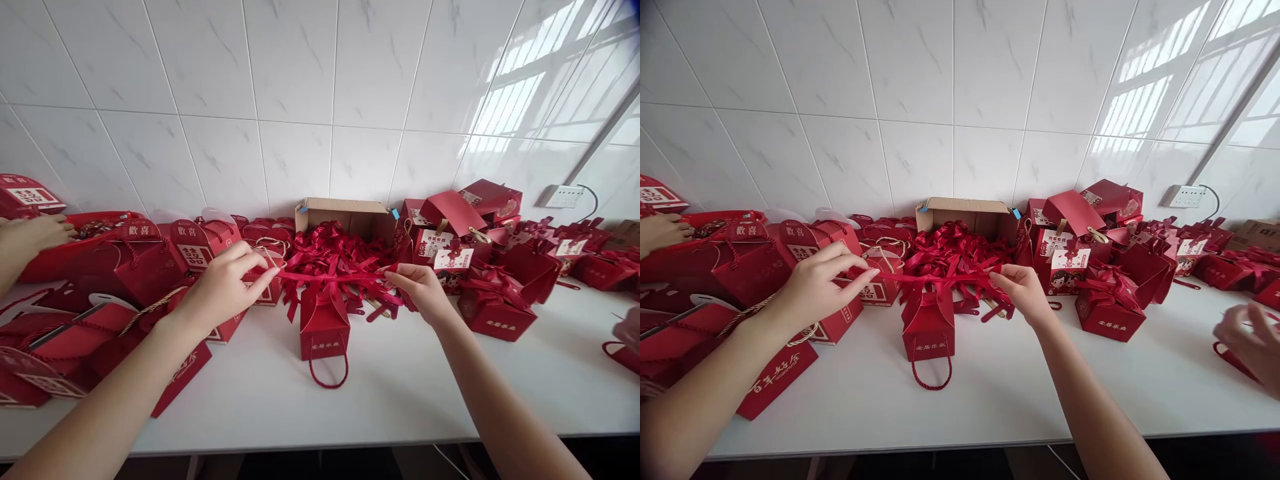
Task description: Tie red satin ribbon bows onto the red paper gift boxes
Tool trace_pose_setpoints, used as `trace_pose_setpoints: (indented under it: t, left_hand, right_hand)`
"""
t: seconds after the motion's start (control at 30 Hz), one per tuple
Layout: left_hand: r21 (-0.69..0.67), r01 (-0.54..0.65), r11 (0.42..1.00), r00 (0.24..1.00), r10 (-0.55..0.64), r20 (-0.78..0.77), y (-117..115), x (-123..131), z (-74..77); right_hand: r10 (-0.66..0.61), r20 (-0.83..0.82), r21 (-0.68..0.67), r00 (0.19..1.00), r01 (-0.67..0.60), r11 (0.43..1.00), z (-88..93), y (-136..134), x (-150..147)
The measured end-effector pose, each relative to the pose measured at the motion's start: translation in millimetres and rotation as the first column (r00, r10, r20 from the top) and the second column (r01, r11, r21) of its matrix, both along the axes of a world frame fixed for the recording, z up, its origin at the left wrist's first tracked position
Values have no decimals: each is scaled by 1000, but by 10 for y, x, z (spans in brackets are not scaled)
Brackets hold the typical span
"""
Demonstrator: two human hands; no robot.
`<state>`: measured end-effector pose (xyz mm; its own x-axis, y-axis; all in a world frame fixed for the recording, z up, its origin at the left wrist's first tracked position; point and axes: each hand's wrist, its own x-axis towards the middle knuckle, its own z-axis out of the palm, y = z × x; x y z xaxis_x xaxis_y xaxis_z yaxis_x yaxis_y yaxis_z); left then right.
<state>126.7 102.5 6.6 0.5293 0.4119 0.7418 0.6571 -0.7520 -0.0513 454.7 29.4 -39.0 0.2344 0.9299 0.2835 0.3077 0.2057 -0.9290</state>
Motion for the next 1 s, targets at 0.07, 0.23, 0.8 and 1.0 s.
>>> trace_pose_setpoints:
  t: [0.07,0.23,0.8,1.0]
  left_hand:
    - [-57,-60,997,998,59,-20,-4,-73,-75]
    - [-211,-174,962,982,155,-106,-4,-211,-247]
    - [-89,-303,949,856,230,-462,-55,-246,-520]
    - [-344,-86,935,994,59,-89,-138,191,-512]
  right_hand:
    - [-56,42,-21,998,57,998,-90,-37,42]
    - [-179,152,-35,972,186,982,-353,-105,157]
    - [-277,501,30,820,304,952,-613,-164,295]
    - [-24,507,125,862,-46,991,-299,-61,-215]
